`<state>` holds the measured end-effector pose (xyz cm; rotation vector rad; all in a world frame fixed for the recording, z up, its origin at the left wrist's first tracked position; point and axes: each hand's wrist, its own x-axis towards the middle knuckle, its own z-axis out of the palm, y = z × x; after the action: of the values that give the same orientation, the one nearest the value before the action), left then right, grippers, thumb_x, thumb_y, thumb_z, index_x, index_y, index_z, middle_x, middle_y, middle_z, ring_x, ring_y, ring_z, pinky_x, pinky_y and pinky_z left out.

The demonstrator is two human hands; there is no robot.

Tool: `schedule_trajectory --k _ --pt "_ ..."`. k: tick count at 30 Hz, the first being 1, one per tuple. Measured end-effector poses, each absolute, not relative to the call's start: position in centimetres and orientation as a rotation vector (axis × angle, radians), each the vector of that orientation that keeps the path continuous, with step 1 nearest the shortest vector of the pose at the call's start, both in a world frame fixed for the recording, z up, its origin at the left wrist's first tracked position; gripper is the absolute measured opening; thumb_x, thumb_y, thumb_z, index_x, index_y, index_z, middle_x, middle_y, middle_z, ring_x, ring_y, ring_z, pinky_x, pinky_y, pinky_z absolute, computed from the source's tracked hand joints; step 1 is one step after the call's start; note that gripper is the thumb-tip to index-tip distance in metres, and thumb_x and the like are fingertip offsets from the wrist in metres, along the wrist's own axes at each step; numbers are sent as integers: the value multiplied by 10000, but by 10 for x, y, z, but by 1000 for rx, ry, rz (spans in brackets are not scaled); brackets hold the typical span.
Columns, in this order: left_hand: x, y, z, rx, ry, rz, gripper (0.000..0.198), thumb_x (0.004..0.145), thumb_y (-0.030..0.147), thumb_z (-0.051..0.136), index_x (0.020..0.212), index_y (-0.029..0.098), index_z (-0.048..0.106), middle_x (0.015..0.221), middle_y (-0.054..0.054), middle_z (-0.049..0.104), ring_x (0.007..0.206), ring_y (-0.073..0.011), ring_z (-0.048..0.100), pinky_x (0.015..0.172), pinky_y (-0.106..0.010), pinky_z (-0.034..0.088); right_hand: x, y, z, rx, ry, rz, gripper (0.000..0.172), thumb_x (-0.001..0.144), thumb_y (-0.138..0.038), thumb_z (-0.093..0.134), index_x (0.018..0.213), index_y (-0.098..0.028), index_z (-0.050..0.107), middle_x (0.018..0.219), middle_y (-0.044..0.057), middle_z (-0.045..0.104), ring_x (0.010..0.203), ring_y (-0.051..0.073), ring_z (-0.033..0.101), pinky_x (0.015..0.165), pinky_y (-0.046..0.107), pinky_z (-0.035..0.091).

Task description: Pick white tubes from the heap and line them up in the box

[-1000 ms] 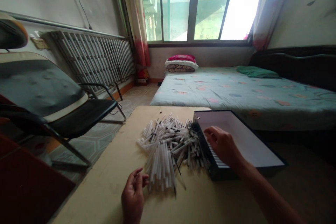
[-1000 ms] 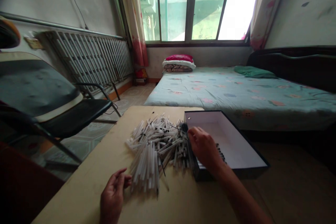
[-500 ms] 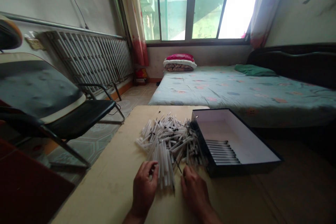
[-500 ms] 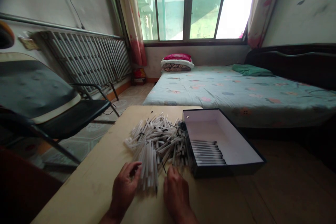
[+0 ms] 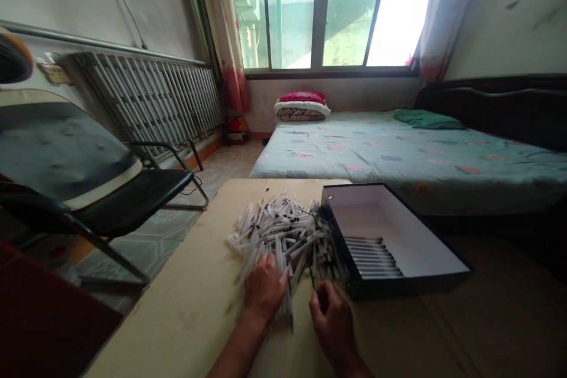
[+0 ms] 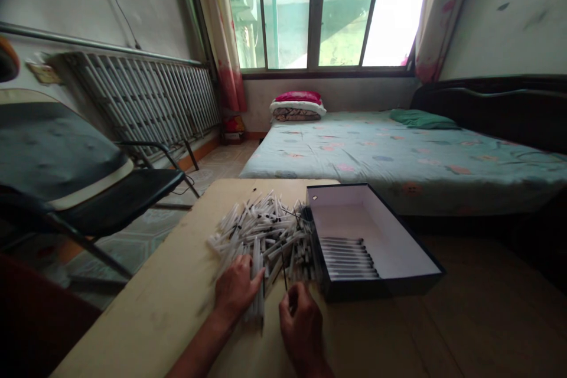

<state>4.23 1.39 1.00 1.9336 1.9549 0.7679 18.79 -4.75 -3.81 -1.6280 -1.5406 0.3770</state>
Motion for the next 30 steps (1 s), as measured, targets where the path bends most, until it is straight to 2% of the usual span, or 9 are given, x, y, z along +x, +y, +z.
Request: schedule_trajectory --k 6,9,13,20,23,30 --pt "38 22 13 1692 1829 977 70 698 231 581 637 200 570 702 -62 607 720 -236 591 692 -343 410 187 -48 -36 -1608 -1511 383 137 848 -259 422 716 -226 429 589 -5 557 501 164 564 515 246 414" --pt "32 24 15 1493 1682 1118 113 688 292 617 634 201 575 658 -31 605 683 -209 587 668 -317 433 188 -47 -39 -1585 -1511 369 141 859 -271 406 727 -224 423 586 -9 545 493 156 558 504 238 419" --pt "19 17 18 1109 1442 1271 214 713 385 607 719 178 554 647 -23 635 542 -158 579 497 -261 446 188 -49 -33 -1502 -1513 330 137 878 -266 387 763 -215 442 599 -23 508 505 138 548 507 218 429" --pt "-6 -3 23 500 1165 1457 19 777 164 580 783 158 563 697 -19 673 509 -79 595 487 -182 487 170 -75 -2 -1355 -1644 289 120 842 -219 427 724 -233 441 509 -73 397 385 94 433 426 194 335" --pt "-7 -7 23 370 1094 1486 38 785 119 574 769 153 578 681 -14 675 505 -73 595 473 -165 489 161 -85 0 -1335 -1642 276 116 803 -200 446 694 -239 433 460 -89 346 348 90 387 409 209 281" --pt "2 -13 28 285 1019 1470 47 780 96 584 771 142 585 657 -17 673 493 -74 594 456 -160 496 159 -86 -2 -1339 -1660 253 128 803 -186 430 688 -241 416 456 -87 354 353 97 398 419 220 266"
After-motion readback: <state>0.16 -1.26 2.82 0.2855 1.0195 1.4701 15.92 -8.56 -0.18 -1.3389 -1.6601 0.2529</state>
